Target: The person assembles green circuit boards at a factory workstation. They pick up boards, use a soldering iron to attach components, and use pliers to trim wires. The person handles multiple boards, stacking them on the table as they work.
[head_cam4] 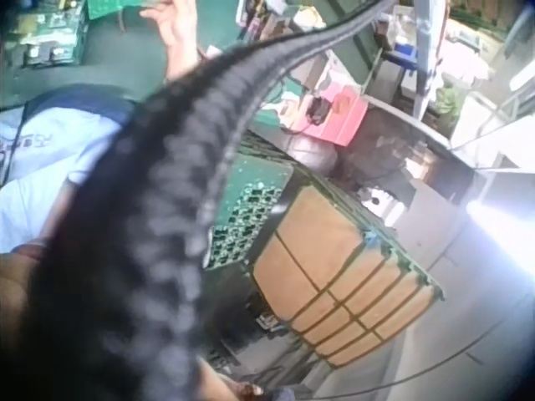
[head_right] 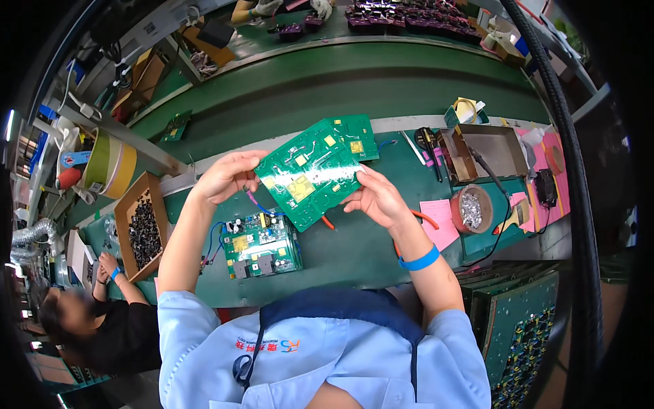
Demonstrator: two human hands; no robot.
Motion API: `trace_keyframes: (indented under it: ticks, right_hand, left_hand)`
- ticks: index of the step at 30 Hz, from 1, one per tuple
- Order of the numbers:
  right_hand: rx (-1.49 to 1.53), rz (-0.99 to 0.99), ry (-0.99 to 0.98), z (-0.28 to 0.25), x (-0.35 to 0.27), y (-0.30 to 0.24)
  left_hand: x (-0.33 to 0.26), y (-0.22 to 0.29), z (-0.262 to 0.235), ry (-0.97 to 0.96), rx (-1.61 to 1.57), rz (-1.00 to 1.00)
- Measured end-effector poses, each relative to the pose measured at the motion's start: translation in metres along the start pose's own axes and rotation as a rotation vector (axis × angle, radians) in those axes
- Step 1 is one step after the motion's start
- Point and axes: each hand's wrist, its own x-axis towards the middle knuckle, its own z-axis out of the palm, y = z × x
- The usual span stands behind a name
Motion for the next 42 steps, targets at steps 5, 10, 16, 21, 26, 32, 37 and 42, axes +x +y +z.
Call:
trace_keyframes:
  ticks: [5,10,16,21,26,32,37,42]
  right_hand:
    - [0.108,0.025,-0.035,0.003,0.001,0.016]
    - [0.104,0.006,-0.035,0.023,-0.003,0.020]
    - [0.057,-0.024,-0.003,0.040,-0.007,0.031]
    - [0.020,-0.014,0.001,0.044,-0.008,0.037]
    - [0.011,-0.007,0.009,0.046,-0.007,0.041]
    - [-0.008,0.022,-0.024,0.046,-0.006,0.043]
    - [-0.034,0.026,-0.082,0.047,-0.008,0.040]
    - [-0.033,0.025,-0.091,0.048,-0.008,0.041]
  left_hand:
    - [-0.019,-0.004,0.008,0.076,0.059,0.052]
    - [-0.023,-0.011,0.006,0.204,0.011,0.104]
    - [-0.015,-0.023,0.007,0.289,-0.034,0.137]
    - [-0.013,-0.031,-0.003,0.263,-0.121,0.132]
    - [-0.013,-0.033,-0.007,0.250,-0.132,0.109]
    - [-0.012,-0.039,-0.016,0.230,-0.188,0.079]
    - [-0.012,-0.042,-0.017,0.260,-0.227,0.072]
    - [-0.009,-0.047,-0.022,0.252,-0.253,0.067]
